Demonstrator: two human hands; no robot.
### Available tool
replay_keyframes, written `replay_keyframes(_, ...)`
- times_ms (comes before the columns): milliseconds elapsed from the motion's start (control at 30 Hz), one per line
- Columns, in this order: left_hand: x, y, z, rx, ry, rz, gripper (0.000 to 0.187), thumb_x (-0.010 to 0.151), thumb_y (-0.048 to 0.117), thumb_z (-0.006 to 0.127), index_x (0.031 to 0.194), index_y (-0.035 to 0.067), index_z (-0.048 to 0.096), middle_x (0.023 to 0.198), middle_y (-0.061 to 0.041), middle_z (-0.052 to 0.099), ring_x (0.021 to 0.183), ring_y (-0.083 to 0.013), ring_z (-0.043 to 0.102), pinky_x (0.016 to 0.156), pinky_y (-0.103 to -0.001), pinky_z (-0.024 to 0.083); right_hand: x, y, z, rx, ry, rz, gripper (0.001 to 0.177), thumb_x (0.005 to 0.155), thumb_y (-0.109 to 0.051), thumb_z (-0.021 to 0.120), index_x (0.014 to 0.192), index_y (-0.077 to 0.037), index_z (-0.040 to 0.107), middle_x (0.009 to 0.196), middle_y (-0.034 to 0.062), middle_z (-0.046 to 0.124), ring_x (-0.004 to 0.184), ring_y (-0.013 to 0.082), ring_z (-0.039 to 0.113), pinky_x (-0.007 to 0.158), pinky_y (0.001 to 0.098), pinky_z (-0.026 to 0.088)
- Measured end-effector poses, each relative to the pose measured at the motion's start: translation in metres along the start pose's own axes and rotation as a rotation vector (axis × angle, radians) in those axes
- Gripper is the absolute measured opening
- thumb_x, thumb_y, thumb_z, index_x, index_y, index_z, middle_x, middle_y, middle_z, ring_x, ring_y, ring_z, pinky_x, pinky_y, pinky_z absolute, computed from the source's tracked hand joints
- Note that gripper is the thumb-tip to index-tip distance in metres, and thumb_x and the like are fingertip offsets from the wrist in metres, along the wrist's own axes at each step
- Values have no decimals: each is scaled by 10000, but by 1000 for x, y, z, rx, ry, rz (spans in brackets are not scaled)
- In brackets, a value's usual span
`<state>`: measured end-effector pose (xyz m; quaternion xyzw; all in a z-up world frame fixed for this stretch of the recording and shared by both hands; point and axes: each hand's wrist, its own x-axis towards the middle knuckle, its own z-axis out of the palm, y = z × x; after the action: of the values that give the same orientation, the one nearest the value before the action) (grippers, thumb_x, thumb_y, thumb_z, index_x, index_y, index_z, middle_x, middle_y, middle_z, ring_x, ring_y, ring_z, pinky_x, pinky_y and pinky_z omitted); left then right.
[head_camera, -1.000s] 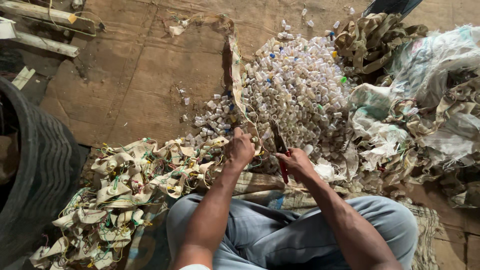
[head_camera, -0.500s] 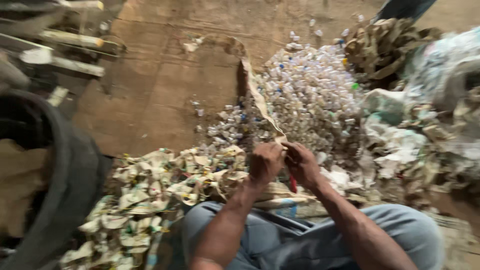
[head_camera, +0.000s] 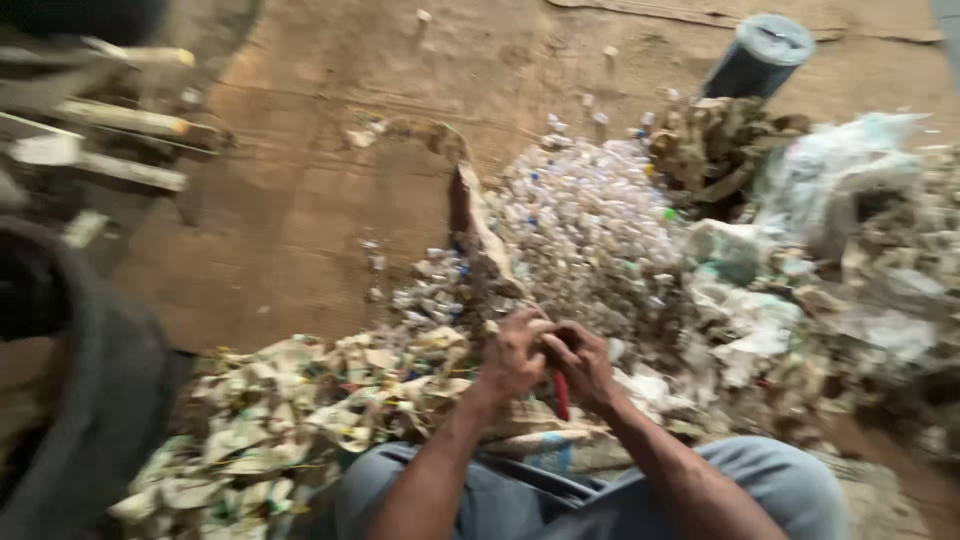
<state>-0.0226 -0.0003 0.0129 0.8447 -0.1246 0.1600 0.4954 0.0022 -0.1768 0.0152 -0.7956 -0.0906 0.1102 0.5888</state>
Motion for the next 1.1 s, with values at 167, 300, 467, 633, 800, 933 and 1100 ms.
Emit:
replay_keyframes(167,0,-5,2,196,-41,25,256,825,151,770,1064,65,742,1316,-188,623,1295,-408,547,1119,-519,429,1,-6,4,-94,60,87,255,967,-252,666,961,-7,735,767,77,748,682,134,690,620,288,548)
replay_keyframes(300,-2,-7,0,263,-28,15,302,790,157,774,1073,59,738,1316,-199,622,1292,-414,531,1062,-541,413,8,5,-1,-80,72,15,285,1007,-250,637,897,0,718,716,86,711,631,154,668,590,289,532)
replay_keyframes(467,0,-6,3,238,70,225,244,885,54,679,1124,78,724,1228,-116,715,1345,-371,603,1191,-501,437,11,23,0,206,-2,151,274,1028,-261,604,957,-6,675,748,73,690,631,145,643,579,287,535)
replay_keyframes(633,6,-5,-4,90,-25,68,235,782,139,759,1003,65,730,999,-171,713,1049,-388,657,1025,-556,448,16,26,3,279,-31,203,265,1012,-258,628,980,2,663,736,77,662,609,161,637,555,304,528)
replay_keyframes(800,5,-7,-7,100,3,161,188,814,148,767,936,45,668,955,-179,691,1013,-399,668,938,-579,463,14,27,2,276,-28,270,271,992,-265,627,993,3,673,757,78,683,617,150,648,562,291,544)
replay_keyframes(933,4,-12,1,180,167,332,223,857,142,725,1002,3,627,987,-187,678,1000,-395,661,1008,-623,449,16,25,2,141,59,240,278,992,-256,638,953,18,664,765,71,682,633,129,647,561,292,555)
replay_keyframes(1100,3,-19,4,114,2,108,158,795,133,736,870,20,654,871,-175,691,881,-383,672,953,-586,480,14,15,2,214,1,254,283,1019,-278,600,1010,1,642,743,89,664,604,158,631,554,301,529)
